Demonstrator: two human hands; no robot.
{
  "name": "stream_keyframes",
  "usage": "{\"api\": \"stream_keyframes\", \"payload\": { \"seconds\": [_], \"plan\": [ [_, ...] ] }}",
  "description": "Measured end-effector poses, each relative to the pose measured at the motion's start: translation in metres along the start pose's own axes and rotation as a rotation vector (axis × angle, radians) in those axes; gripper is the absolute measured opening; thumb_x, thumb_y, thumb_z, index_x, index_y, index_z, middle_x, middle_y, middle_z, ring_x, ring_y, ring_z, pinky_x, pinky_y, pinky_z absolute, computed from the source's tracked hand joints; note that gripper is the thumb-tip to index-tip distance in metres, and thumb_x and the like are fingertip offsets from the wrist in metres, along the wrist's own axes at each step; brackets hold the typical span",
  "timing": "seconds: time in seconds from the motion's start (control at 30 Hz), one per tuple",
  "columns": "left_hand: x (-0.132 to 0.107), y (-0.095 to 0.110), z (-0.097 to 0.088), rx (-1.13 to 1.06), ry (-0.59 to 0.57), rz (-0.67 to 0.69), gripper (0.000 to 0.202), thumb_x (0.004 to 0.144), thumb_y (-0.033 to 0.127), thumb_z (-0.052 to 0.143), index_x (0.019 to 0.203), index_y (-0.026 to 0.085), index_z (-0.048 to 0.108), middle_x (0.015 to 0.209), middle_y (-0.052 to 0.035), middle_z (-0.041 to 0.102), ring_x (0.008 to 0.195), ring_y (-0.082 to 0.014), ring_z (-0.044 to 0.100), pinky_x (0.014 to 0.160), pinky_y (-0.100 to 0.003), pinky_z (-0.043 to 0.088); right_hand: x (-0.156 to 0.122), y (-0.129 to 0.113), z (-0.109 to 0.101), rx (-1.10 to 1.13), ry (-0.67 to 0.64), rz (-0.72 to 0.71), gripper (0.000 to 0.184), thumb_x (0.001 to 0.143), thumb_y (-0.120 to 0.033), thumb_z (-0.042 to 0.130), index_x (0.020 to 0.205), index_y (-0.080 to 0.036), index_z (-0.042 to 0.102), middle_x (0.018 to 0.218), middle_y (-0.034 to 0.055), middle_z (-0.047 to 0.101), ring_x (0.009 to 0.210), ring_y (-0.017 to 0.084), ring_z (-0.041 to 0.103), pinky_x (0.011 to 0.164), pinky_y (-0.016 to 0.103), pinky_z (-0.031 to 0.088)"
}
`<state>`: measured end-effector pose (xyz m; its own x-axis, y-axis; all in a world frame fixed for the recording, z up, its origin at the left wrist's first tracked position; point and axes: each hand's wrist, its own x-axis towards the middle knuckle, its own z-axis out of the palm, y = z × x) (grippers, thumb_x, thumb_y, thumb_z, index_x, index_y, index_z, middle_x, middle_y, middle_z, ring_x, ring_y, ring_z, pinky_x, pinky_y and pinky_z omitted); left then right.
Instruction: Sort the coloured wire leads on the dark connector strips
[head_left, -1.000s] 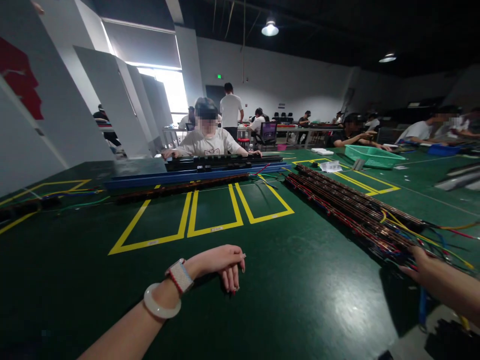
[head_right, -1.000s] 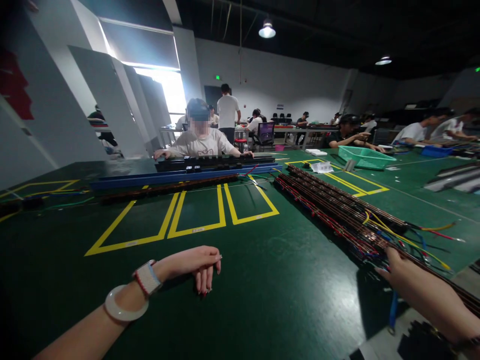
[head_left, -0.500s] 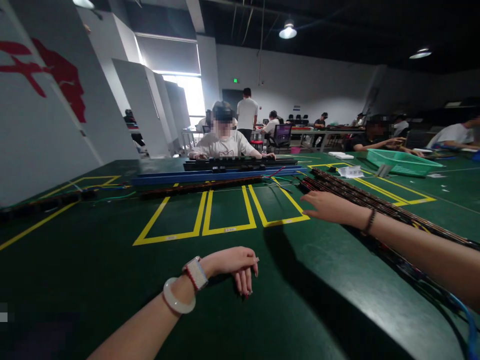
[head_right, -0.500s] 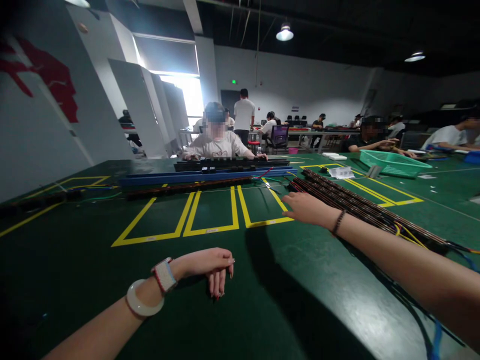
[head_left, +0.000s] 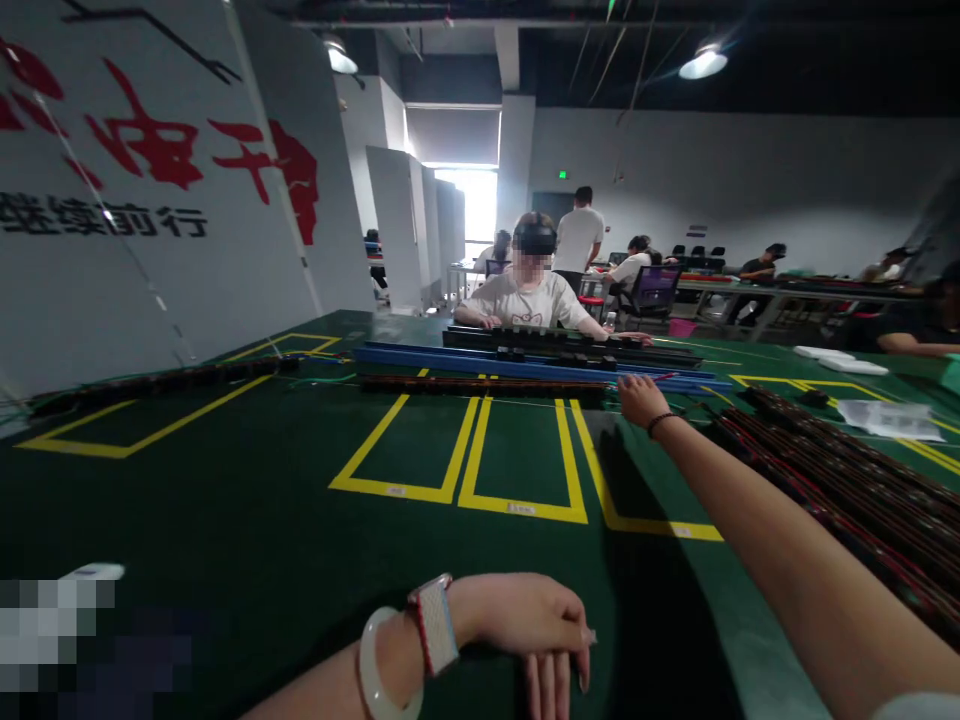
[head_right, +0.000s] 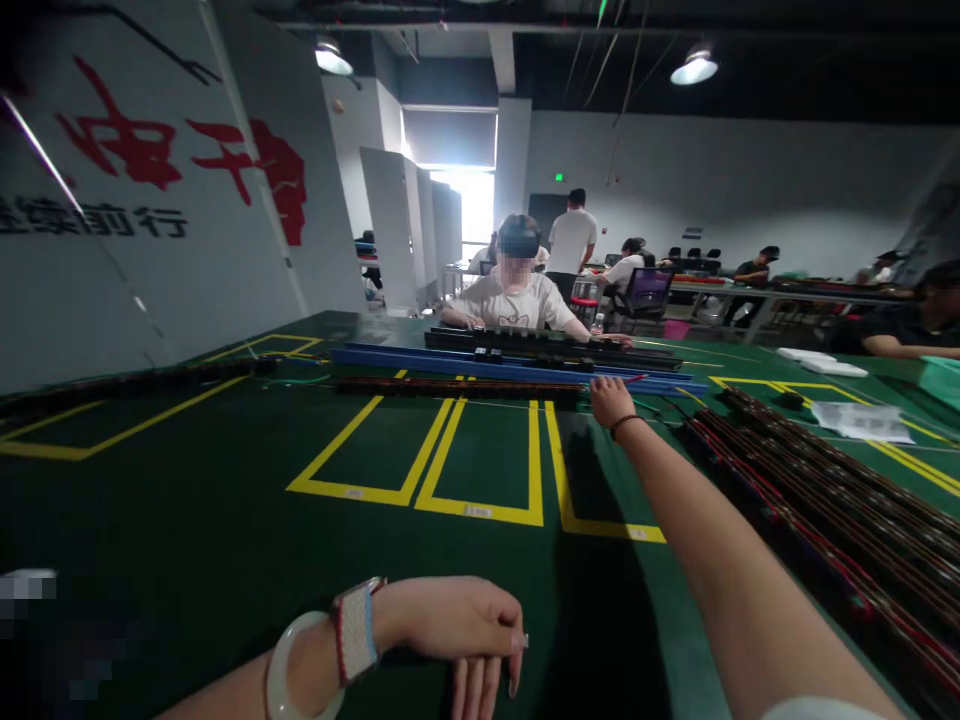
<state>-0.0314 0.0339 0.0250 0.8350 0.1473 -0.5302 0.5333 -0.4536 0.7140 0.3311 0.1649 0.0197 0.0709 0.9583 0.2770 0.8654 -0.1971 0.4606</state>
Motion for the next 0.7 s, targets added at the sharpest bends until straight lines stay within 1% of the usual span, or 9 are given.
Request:
{"api": "stream_keyframes", "payload": {
  "seconds": [0.1, 0.17, 0.23, 0.3, 0.4, 0.47, 0.53, 0.6, 0.7],
  "plan": [
    [-0.001, 0.003, -0.004, -0.017, -0.059, 0.036, 0.024, 0.09, 0.029, 0.041, 0.087, 0.013, 0.059, 0.089, -0.0059, 0.064, 0.068, -0.0075, 0.055, 0.063, -0.019, 0.041, 0.014, 0.004, 0.022, 0.018, -0.039, 0.066, 0.046, 0.089, -0.008, 0.028, 0.132, -0.002, 0.043, 0.132, 0.0238, 0.041, 0.113, 0.027, 0.045, 0.095, 0.038, 0.03],
    [0.0, 0.003, -0.006, -0.018, -0.081, 0.048, 0.021, 0.089, 0.027, 0.043, 0.084, 0.012, 0.058, 0.084, -0.0053, 0.064, 0.065, -0.0072, 0.054, 0.063, -0.02, 0.042, 0.02, 0.007, 0.03, 0.025, -0.065, 0.07, 0.046, 0.089, -0.008, 0.027, 0.131, -0.004, 0.044, 0.129, 0.0238, 0.044, 0.105, 0.026, 0.051, 0.089, 0.037, 0.033],
    [0.002, 0.002, -0.006, -0.028, -0.094, 0.063, 0.02, 0.088, 0.027, 0.045, 0.081, 0.012, 0.056, 0.081, -0.005, 0.063, 0.062, -0.0076, 0.055, 0.063, -0.021, 0.044, 0.024, 0.009, 0.035, 0.028, -0.079, 0.079, 0.044, 0.087, -0.007, 0.028, 0.127, -0.004, 0.048, 0.116, 0.0242, 0.053, 0.098, 0.027, 0.053, 0.086, 0.04, 0.032],
    [0.006, 0.0, -0.005, -0.076, -0.125, 0.089, 0.021, 0.089, 0.027, 0.044, 0.08, 0.012, 0.055, 0.077, -0.0049, 0.063, 0.06, -0.0089, 0.056, 0.064, -0.024, 0.046, 0.026, 0.011, 0.036, 0.038, -0.1, 0.098, 0.04, 0.085, -0.006, 0.03, 0.117, -0.003, 0.055, 0.096, 0.0232, 0.06, 0.092, 0.029, 0.054, 0.082, 0.041, 0.031],
    [0.01, -0.002, -0.005, -0.204, -0.252, 0.05, 0.021, 0.091, 0.025, 0.039, 0.081, 0.013, 0.053, 0.068, -0.0032, 0.062, 0.057, -0.0107, 0.059, 0.064, -0.026, 0.049, 0.024, 0.016, 0.032, 0.071, -0.121, 0.076, 0.032, 0.084, -0.007, 0.034, 0.095, -0.007, 0.064, 0.083, 0.0204, 0.061, 0.083, 0.028, 0.056, 0.076, 0.039, 0.03],
    [0.011, -0.001, -0.007, -0.254, -0.277, -0.006, 0.019, 0.091, 0.026, 0.04, 0.081, 0.013, 0.051, 0.063, -0.0009, 0.059, 0.055, -0.0102, 0.058, 0.063, -0.025, 0.049, 0.02, 0.019, 0.027, 0.092, -0.111, 0.018, 0.032, 0.085, -0.009, 0.033, 0.083, -0.009, 0.065, 0.082, 0.0188, 0.062, 0.083, 0.027, 0.056, 0.075, 0.037, 0.029],
    [0.009, 0.001, -0.008, -0.243, -0.245, -0.033, 0.019, 0.089, 0.027, 0.044, 0.079, 0.013, 0.051, 0.062, 0.0001, 0.058, 0.053, -0.0092, 0.057, 0.061, -0.024, 0.048, 0.013, 0.02, 0.021, 0.095, -0.075, -0.027, 0.033, 0.088, -0.01, 0.032, 0.079, -0.011, 0.064, 0.081, 0.0181, 0.062, 0.088, 0.028, 0.055, 0.075, 0.037, 0.028],
    [0.006, 0.003, -0.009, -0.202, -0.207, -0.016, 0.019, 0.088, 0.027, 0.046, 0.078, 0.013, 0.053, 0.065, -0.0007, 0.059, 0.055, -0.0084, 0.056, 0.06, -0.023, 0.047, 0.006, 0.018, 0.015, 0.078, -0.021, -0.032, 0.031, 0.089, -0.011, 0.032, 0.081, -0.011, 0.061, 0.079, 0.0188, 0.062, 0.088, 0.03, 0.054, 0.076, 0.038, 0.027],
    [0.002, 0.005, -0.01, -0.143, -0.151, 0.032, 0.019, 0.087, 0.027, 0.05, 0.077, 0.012, 0.055, 0.072, -0.0012, 0.061, 0.058, -0.0072, 0.056, 0.06, -0.021, 0.045, -0.006, 0.01, 0.003, 0.05, 0.048, -0.02, 0.026, 0.093, -0.017, 0.032, 0.087, -0.011, 0.056, 0.076, 0.0188, 0.06, 0.076, 0.029, 0.056, 0.071, 0.037, 0.028]
  ]
}}
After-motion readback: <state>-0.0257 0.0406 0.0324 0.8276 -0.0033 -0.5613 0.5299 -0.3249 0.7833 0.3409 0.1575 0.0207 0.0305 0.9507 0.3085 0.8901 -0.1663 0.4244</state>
